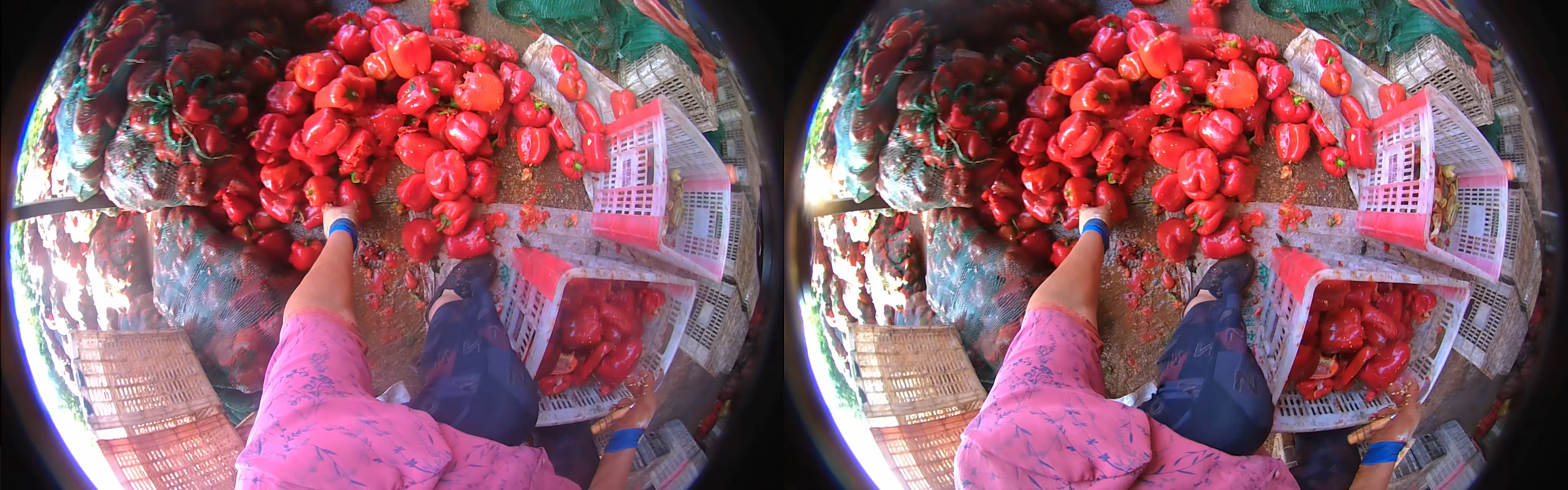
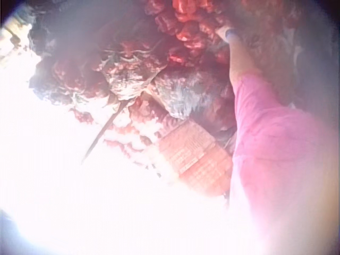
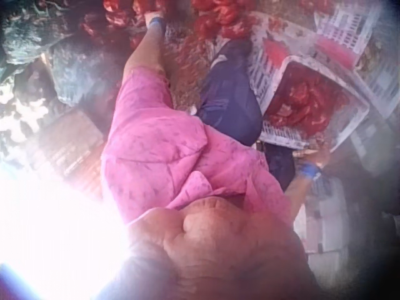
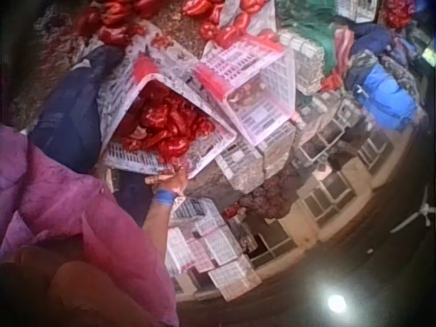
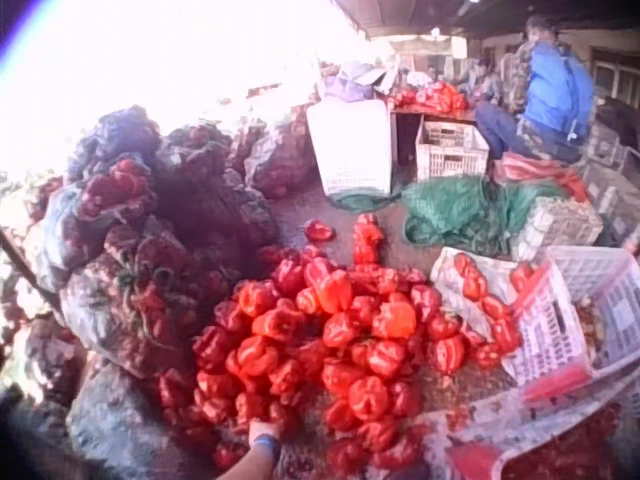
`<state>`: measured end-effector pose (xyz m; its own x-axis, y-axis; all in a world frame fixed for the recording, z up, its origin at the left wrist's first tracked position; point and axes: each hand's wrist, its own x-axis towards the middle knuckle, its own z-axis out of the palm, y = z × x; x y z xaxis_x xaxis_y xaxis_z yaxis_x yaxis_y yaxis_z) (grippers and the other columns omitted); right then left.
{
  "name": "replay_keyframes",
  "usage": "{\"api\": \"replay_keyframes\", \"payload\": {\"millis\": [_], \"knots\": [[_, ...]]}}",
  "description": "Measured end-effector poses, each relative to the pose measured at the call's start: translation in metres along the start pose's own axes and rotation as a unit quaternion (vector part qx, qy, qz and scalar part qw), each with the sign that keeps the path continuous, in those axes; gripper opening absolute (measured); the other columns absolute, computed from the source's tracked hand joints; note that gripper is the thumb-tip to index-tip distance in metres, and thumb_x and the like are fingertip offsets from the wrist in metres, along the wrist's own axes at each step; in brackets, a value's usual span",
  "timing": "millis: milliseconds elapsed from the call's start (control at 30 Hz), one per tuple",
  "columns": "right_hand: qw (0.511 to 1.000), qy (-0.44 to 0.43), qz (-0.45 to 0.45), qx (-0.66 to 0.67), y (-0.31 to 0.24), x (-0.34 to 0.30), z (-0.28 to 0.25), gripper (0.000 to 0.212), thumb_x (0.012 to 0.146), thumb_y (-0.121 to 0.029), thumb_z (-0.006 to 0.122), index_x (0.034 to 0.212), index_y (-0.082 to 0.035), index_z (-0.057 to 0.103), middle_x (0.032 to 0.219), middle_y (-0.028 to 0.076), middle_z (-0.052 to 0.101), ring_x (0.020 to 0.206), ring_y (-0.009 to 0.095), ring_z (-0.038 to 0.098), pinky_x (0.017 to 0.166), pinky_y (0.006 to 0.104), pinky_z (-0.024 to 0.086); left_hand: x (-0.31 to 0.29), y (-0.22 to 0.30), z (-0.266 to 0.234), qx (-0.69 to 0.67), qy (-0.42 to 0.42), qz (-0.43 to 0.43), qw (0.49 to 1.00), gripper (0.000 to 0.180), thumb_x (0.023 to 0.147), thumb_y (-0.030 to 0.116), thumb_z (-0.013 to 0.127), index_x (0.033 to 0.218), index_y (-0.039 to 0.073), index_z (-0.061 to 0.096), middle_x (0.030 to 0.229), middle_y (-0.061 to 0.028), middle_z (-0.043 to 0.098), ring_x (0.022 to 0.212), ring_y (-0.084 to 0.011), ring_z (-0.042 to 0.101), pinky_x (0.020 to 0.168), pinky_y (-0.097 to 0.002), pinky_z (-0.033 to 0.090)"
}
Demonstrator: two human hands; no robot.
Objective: The person de-cores red bell peppers using a knife, placing the cleaned peppers into a plastic crate while discarding the cores and seeds into a separate container.
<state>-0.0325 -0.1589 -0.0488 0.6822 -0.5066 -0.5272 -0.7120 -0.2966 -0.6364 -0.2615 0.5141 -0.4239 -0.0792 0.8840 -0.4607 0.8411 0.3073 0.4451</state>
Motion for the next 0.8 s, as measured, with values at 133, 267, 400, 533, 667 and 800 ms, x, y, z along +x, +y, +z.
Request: {"api": "replay_keyframes", "payload": {"millis": [133, 267, 400, 533, 667, 800], "knots": [[1.0, 0.0, 0.023, -0.017, -0.002, -0.018, 0.02, 0.048, 0.094, -0.051, 0.055, 0.12, -0.011, 0.06, 0.086, 0.004, 0.068, 0.04, 0.014, 0.046, 0.034, 0.033, 0.039, -0.041, 0.052, 0.003, 0.049, -0.001, -0.073, 0.996, 0.095, 0.068, 0.033, 0.082, 0.143, -0.001, 0.035, 0.134, -0.0222, 0.056, 0.122, -0.032, 0.058, 0.102, -0.0381, 0.046], [0.999, -0.007, 0.029, 0.013, -0.002, -0.016, 0.039, 0.045, 0.094, -0.047, 0.058, 0.117, -0.009, 0.062, 0.082, 0.005, 0.067, 0.037, 0.014, 0.047, 0.031, 0.0313, 0.039, -0.021, 0.029, 0.022, -0.277, -0.114, -0.144, 0.943, 0.095, 0.068, 0.021, 0.08, 0.145, 0.005, 0.025, 0.107, -0.0162, 0.066, 0.09, -0.0341, 0.066, 0.078, -0.0463, 0.051], [0.998, -0.035, 0.031, 0.05, -0.022, -0.042, 0.037, 0.04, 0.094, -0.042, 0.059, 0.115, -0.008, 0.064, 0.082, 0.006, 0.067, 0.041, 0.015, 0.05, 0.035, 0.031, 0.042, -0.103, 0.067, -0.007, -0.34, -0.267, -0.155, 0.888, 0.045, 0.074, 0.021, 0.076, 0.115, 0.014, 0.058, 0.096, -0.0057, 0.069, 0.076, -0.0276, 0.067, 0.06, -0.0498, 0.048], [0.984, -0.148, -0.005, 0.094, -0.05, -0.054, 0.036, 0.038, 0.094, -0.039, 0.058, 0.113, -0.007, 0.065, 0.082, 0.009, 0.066, 0.048, 0.016, 0.055, 0.04, 0.0311, 0.048, -0.224, 0.133, -0.048, -0.447, -0.365, 0.039, 0.816, 0.064, 0.08, 0.023, 0.08, 0.134, 0.011, 0.048, 0.116, -0.0069, 0.066, 0.094, -0.0235, 0.068, 0.061, -0.0371, 0.058], [0.941, -0.312, -0.093, 0.087, -0.103, -0.113, 0.074, 0.033, 0.097, -0.03, 0.057, 0.114, -0.001, 0.063, 0.084, 0.009, 0.063, 0.062, 0.018, 0.061, 0.045, 0.0312, 0.053, -0.316, 0.187, -0.066, -0.438, -0.417, 0.253, 0.755, 0.078, 0.08, 0.021, 0.081, 0.142, 0.003, 0.037, 0.122, -0.0089, 0.06, 0.106, -0.0179, 0.06, 0.09, -0.0296, 0.052], [0.875, -0.442, -0.117, 0.157, -0.134, -0.162, 0.076, 0.03, 0.1, -0.024, 0.056, 0.119, -0.002, 0.057, 0.087, 0.008, 0.062, 0.071, 0.015, 0.061, 0.049, 0.028, 0.052, -0.434, 0.246, -0.118, -0.317, -0.389, 0.468, 0.728, 0.104, 0.063, 0.042, 0.091, 0.143, 0.004, 0.036, 0.133, -0.0109, 0.052, 0.121, -0.0217, 0.053, 0.1, -0.0355, 0.047]]}}
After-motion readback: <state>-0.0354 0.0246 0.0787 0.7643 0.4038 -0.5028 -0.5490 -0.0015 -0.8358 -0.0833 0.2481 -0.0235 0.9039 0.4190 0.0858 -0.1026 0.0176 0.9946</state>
